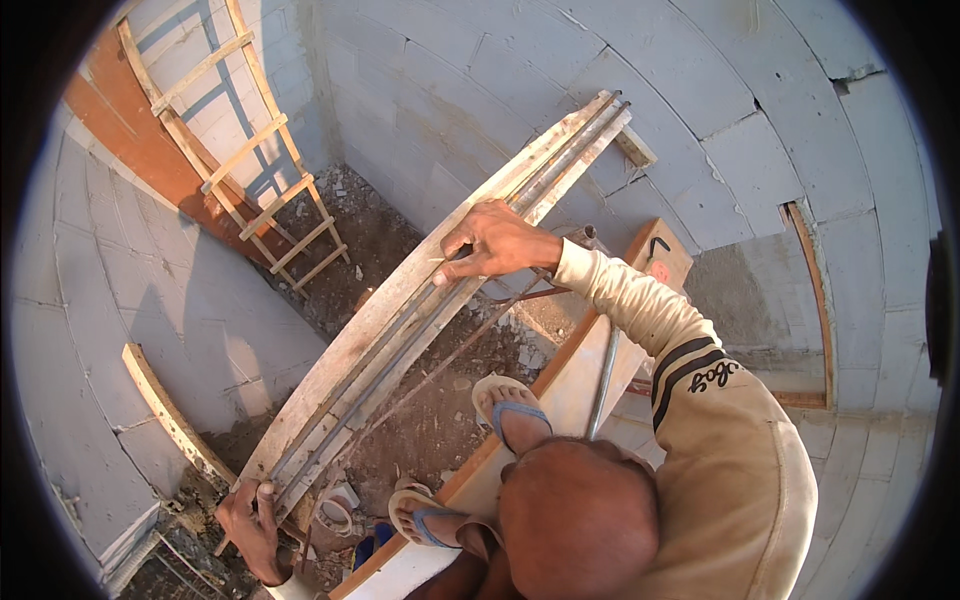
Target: The person assembles a curved wooden formwork section by aligning planks against a concrete wall, tapping them with a hammer, and measuring the span with a tape measure. He repeatedly adjusts the planks and checks alignment while standing on a scaffold.
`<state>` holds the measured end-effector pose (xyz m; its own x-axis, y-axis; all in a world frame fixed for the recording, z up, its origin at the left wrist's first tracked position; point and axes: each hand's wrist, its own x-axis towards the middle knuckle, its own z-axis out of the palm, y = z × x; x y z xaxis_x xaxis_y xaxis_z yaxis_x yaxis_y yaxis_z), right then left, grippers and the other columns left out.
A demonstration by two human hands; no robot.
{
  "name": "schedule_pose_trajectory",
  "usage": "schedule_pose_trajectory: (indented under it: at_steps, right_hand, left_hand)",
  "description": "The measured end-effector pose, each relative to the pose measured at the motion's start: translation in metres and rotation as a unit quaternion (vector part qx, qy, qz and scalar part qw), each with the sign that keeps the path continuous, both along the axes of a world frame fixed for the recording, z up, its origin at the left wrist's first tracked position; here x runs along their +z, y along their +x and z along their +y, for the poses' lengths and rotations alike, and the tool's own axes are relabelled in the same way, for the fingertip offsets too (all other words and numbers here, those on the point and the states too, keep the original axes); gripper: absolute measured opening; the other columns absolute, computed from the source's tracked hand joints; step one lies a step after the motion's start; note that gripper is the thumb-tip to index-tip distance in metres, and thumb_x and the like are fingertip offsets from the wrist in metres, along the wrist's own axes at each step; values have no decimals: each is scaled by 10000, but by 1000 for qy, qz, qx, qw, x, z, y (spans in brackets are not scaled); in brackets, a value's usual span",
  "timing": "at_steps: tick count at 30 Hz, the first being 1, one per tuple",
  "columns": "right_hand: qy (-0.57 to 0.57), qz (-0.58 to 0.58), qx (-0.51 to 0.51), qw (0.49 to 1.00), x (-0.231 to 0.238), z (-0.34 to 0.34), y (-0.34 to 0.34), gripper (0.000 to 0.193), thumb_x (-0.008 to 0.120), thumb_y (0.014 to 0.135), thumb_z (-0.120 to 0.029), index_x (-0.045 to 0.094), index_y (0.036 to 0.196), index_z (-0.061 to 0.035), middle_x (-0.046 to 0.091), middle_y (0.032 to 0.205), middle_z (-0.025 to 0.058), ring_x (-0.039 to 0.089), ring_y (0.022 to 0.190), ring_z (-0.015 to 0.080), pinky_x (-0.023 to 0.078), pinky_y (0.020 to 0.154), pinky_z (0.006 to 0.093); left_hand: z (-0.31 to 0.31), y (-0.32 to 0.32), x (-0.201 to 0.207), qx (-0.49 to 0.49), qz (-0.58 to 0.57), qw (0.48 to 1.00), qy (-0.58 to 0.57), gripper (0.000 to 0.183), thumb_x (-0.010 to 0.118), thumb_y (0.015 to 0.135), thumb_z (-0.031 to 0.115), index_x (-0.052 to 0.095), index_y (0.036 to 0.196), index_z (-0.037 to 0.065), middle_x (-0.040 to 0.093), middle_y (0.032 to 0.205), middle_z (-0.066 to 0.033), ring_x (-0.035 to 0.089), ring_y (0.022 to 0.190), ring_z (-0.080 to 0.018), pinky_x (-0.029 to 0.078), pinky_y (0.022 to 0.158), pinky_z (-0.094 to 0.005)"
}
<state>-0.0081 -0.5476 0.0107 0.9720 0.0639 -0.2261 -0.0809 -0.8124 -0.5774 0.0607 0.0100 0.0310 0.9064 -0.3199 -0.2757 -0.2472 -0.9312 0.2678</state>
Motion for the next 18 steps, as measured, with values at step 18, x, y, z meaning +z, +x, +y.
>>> schedule_pose_trajectory:
  at_steps: [18]
  right_hand:
    - [-19, 22, -58, 998, -37, -90, -6, 474, 825, 939, -425, 689, 1155, -26, 604, 1182, 116, 576, 1090, 217, 481, 942, 396]
  left_hand:
    - [-19, -6, -14, -133, -93, 983, -82, 520, 657, 952, 623, 785, 935, 119, 717, 752, -94, 703, 681, -330, 518, 587, -438]
